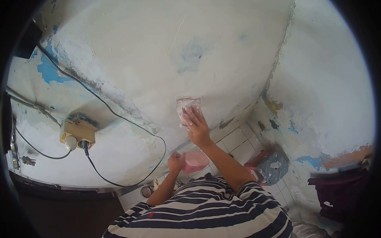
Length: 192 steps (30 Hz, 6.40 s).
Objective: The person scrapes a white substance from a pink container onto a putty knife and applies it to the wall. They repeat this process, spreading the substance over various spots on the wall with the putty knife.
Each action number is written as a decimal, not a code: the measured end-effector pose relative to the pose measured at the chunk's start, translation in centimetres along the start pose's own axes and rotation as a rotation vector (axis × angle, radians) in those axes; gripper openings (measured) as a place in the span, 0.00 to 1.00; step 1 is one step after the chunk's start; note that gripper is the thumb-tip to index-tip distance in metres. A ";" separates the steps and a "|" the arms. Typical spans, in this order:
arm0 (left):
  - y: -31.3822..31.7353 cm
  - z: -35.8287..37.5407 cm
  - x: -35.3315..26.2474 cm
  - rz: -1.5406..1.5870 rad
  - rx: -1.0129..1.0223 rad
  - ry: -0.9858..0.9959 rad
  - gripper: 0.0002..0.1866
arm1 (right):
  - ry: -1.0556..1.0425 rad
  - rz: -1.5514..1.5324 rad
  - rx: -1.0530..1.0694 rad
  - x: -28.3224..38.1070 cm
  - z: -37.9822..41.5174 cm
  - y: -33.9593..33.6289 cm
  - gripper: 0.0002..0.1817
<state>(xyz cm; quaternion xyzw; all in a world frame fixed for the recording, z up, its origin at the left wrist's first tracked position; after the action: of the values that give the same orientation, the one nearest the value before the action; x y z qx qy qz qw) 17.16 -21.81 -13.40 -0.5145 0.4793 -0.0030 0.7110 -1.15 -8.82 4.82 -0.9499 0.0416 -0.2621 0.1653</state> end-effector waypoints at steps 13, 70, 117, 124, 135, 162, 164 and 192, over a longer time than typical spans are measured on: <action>0.1 -0.1 -0.4 0.007 -0.032 0.065 0.20 | -0.036 0.086 -0.304 0.3 -12.4 -2.8 0.27; -0.5 0.6 -0.8 0.056 -0.078 0.053 0.19 | -0.131 0.101 -0.264 2.9 -14.2 -4.6 0.26; -1.5 -0.7 -15.1 0.357 -0.228 0.193 0.14 | 0.681 -0.344 0.118 -5.8 6.2 -15.4 0.18; -1.6 0.0 -23.8 0.349 -0.365 0.311 0.15 | 0.373 -0.141 0.253 -2.6 5.6 -17.0 0.21; 2.6 2.3 -27.4 0.408 -0.450 0.274 0.14 | 0.245 -0.041 0.512 -4.7 6.3 -23.3 0.25; 3.5 5.6 -32.4 0.309 -0.509 0.633 0.10 | 0.208 0.258 0.887 -15.1 -0.9 -25.4 0.13; 3.8 5.4 -32.2 0.284 -0.515 0.612 0.12 | 0.301 0.218 0.946 -15.2 -0.3 -24.8 0.09; 6.5 4.6 -22.0 0.057 -0.248 0.251 0.18 | 1.665 -1.683 0.270 -18.1 11.0 -19.5 0.18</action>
<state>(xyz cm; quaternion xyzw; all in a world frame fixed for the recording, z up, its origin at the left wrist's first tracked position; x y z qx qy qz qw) 5.27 -4.44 -3.18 -0.5799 0.5756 0.0120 0.5764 -11.21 15.79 -6.29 -0.1917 -0.5281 -0.8264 -0.0378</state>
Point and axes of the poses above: each hand's wrist, its own z-axis away from the middle knuckle, its own y-axis out of the palm, x = y × z, the point moved 6 cm from there along -z, towards the middle knuckle, and after that the axes turned 8 degrees about y, right-handed, at the moved point
